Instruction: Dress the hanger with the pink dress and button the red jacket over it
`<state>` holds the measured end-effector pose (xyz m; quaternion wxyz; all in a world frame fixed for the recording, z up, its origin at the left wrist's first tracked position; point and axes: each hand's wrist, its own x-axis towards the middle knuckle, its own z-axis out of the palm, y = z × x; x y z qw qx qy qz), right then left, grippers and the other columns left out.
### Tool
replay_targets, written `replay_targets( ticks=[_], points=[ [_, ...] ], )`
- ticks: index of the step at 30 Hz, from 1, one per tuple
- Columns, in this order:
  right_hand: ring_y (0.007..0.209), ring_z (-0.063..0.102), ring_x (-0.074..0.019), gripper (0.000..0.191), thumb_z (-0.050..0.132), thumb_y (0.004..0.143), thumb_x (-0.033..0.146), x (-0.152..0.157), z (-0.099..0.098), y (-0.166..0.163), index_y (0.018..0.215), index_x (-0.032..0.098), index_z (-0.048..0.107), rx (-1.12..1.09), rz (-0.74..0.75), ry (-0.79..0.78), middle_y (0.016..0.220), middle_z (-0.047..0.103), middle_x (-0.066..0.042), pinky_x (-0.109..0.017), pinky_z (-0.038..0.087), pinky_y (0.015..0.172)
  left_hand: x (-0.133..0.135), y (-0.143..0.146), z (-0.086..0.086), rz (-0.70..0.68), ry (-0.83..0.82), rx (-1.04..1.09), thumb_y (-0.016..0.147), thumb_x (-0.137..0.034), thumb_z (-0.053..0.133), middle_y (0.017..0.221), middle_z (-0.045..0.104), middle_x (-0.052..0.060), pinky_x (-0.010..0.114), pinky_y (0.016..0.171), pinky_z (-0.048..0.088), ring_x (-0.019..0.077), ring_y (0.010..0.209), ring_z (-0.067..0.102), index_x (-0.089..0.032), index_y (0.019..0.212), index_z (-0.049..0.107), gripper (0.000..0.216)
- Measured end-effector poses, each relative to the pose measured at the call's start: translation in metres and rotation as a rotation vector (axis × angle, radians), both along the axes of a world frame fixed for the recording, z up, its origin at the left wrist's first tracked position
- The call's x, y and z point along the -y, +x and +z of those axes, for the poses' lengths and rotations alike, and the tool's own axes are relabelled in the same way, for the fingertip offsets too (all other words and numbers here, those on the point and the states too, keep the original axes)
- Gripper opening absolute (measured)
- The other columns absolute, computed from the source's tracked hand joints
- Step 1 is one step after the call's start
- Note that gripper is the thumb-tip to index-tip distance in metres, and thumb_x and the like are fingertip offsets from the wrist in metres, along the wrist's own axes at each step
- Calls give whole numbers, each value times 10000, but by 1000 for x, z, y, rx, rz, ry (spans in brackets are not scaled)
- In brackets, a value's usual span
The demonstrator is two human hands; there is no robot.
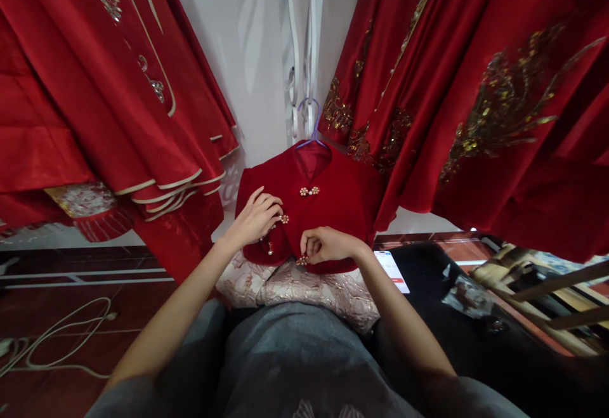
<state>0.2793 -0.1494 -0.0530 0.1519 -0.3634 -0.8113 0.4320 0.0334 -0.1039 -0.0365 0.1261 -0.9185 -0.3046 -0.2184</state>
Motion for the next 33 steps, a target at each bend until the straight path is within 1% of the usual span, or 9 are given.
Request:
replay_targets(
  ticks=[4,9,13,15,18,22,25,28,33],
  points=[
    [673,620,-117,198,698,636,102,-1,-3,-3,793,177,603,-22,1,3,699,638,32,-228,464,643,0,5,-2,-9,-10,-3,936,-213,443,918,644,25,571,1173,164,187,971,563,-216,966,633,192],
    [676,618,-120,196,687,637,98,-2,-4,-4,791,179,596,-28,6,7,701,636,28,-228,461,639,-7,9,-9,-12,84,-71,915,-126,412,911,644,28,515,1169,227,177,945,563,-218,986,650,264],
    [674,618,-122,201,682,631,96,-2,-3,-4,794,174,593,-20,21,-6,699,636,26,-230,457,636,-13,20,-7,-19,124,-90,935,-186,419,884,641,35,499,1161,235,182,921,575,-207,984,660,247],
    [668,616,-118,204,681,632,98,-2,-3,-3,800,175,593,12,44,-20,696,636,30,-229,458,639,-17,30,-1,-9,122,-18,936,-215,430,985,648,57,499,1155,242,197,998,576,-206,1053,651,249],
    [662,612,-115,205,681,635,102,-2,-2,0,804,177,590,64,90,-41,698,633,33,-226,458,635,-26,48,7,8,117,108,936,-212,426,1296,568,85,498,1166,222,218,1232,492,-219,1284,540,366],
    [670,612,-119,205,684,636,111,-2,-1,4,801,178,582,77,87,-55,699,626,31,-224,455,629,-43,68,4,-32,112,33,940,-188,404,1495,396,110,531,1186,139,235,1399,330,-174,1414,403,474],
    [673,613,-118,211,682,635,109,-2,1,6,805,178,579,77,73,-59,701,627,32,-224,456,637,-51,74,-7,-30,136,-3,947,-217,420,1446,457,145,559,1184,111,252,1376,369,-125,1349,477,417],
    [681,615,-118,207,681,640,120,-2,3,7,816,175,585,84,91,-77,706,627,32,-227,460,653,-50,72,-11,-37,173,45,964,-234,407,1284,606,109,527,1190,148,219,1257,493,-146,1239,578,336],
    [691,613,-125,210,686,636,138,-3,1,6,820,172,591,82,105,-80,718,627,27,-238,455,656,-43,65,5,-86,119,188,957,-290,460,1062,689,29,510,1180,183,168,1038,590,-216,1053,667,240]
  ],
)
